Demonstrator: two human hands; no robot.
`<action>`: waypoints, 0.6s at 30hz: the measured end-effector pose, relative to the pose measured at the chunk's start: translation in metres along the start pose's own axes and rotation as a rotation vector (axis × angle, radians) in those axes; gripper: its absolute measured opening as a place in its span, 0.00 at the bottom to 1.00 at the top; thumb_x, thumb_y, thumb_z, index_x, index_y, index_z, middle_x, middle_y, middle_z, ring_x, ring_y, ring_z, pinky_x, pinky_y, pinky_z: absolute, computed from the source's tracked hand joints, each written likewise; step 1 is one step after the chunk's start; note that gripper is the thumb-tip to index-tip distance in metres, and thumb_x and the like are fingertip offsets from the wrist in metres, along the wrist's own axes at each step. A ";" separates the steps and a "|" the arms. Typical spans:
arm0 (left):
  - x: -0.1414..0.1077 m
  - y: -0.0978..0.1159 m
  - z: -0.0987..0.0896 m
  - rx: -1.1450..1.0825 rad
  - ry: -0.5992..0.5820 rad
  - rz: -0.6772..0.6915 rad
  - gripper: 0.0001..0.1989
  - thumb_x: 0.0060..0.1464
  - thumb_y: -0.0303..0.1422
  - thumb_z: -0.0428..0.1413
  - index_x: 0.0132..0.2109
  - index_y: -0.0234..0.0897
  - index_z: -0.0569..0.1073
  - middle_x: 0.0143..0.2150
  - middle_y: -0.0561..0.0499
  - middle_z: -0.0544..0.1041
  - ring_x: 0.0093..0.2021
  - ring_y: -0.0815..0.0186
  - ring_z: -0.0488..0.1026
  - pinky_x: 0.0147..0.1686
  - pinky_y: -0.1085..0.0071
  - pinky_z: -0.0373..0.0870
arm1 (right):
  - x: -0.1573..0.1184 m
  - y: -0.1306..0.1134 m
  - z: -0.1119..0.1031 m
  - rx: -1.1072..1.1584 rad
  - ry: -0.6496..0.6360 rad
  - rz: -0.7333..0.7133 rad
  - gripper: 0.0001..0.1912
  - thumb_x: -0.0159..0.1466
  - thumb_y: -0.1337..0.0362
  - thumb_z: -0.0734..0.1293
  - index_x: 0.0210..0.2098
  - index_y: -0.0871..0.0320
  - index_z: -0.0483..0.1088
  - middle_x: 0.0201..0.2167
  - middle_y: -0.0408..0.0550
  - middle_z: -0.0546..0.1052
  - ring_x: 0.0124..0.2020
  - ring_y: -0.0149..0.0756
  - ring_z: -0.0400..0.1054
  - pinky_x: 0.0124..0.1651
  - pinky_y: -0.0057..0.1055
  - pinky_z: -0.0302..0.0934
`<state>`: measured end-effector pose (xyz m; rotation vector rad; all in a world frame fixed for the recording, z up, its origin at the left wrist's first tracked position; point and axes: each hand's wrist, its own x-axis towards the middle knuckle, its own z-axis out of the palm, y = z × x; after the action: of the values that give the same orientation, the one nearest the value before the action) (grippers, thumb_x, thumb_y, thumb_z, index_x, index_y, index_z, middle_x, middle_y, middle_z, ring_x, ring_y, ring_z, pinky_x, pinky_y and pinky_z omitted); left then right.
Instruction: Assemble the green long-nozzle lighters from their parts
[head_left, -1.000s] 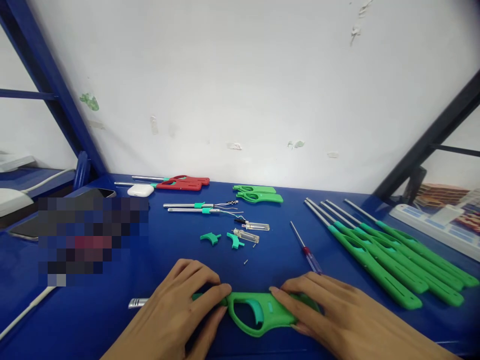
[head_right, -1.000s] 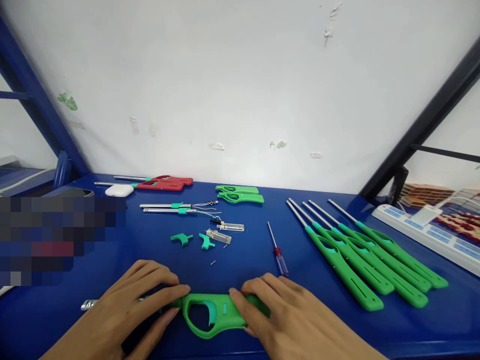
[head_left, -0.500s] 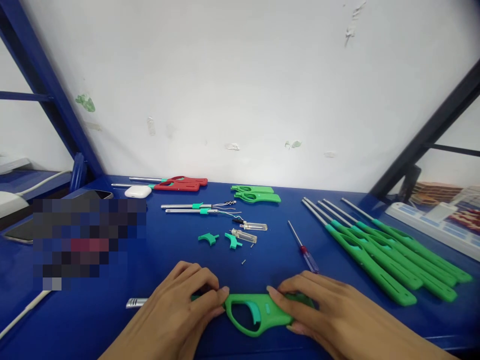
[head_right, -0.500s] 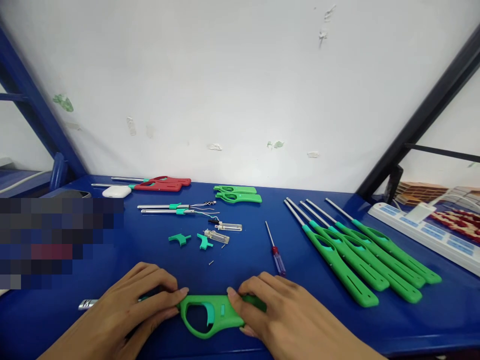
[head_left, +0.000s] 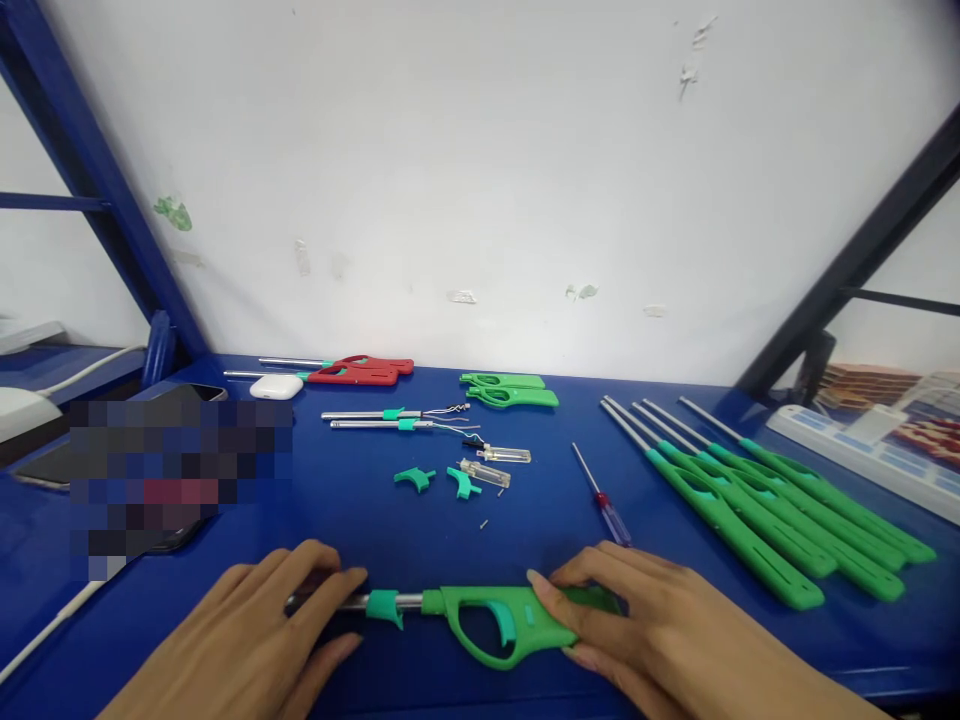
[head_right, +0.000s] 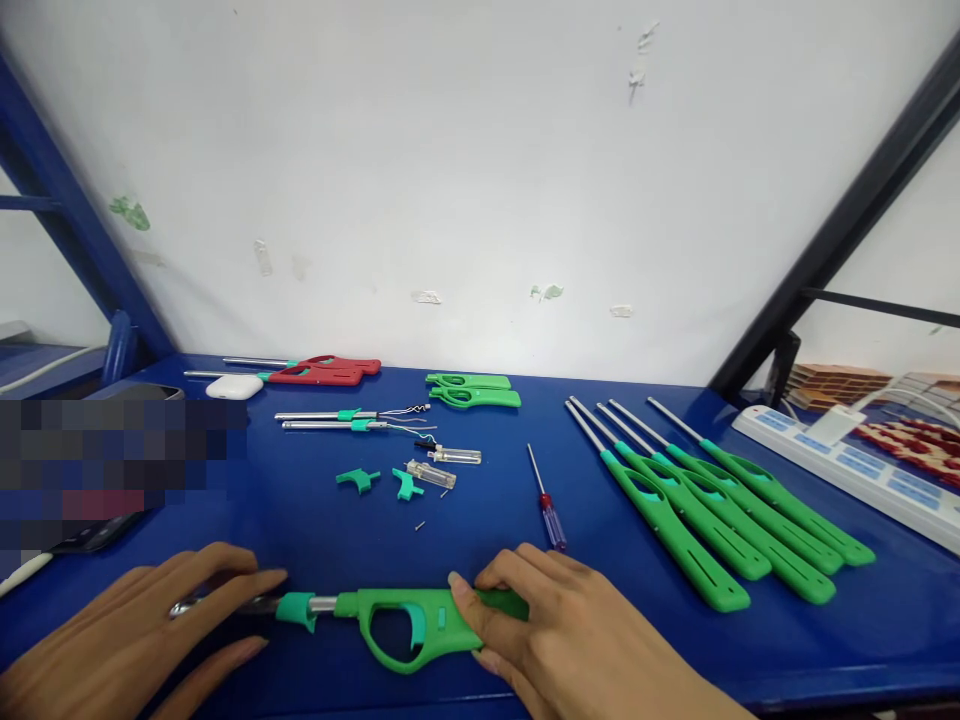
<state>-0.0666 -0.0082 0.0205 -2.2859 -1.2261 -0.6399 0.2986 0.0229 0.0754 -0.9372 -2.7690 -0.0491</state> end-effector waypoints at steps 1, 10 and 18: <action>0.004 0.003 0.000 -0.035 -0.047 0.063 0.15 0.72 0.29 0.50 0.58 0.47 0.77 0.52 0.52 0.85 0.48 0.57 0.85 0.50 0.64 0.76 | 0.000 -0.001 -0.001 0.006 0.003 0.005 0.23 0.73 0.69 0.69 0.66 0.53 0.74 0.51 0.49 0.83 0.51 0.41 0.81 0.54 0.33 0.76; 0.042 0.032 0.009 -0.046 0.110 0.084 0.15 0.76 0.25 0.43 0.52 0.42 0.73 0.45 0.53 0.88 0.42 0.61 0.88 0.47 0.67 0.79 | -0.003 -0.005 0.017 0.024 0.050 0.073 0.23 0.72 0.69 0.71 0.65 0.49 0.73 0.50 0.46 0.82 0.47 0.40 0.81 0.51 0.33 0.77; 0.035 0.039 0.013 -0.054 0.027 0.120 0.19 0.81 0.31 0.37 0.57 0.42 0.73 0.45 0.54 0.88 0.43 0.59 0.87 0.48 0.63 0.80 | 0.000 -0.009 0.030 -0.014 0.140 0.094 0.29 0.63 0.63 0.82 0.58 0.53 0.69 0.46 0.46 0.80 0.44 0.45 0.81 0.45 0.36 0.78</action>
<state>-0.0143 0.0025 0.0244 -2.3672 -1.0623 -0.6649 0.2878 0.0188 0.0462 -1.0249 -2.5971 -0.1152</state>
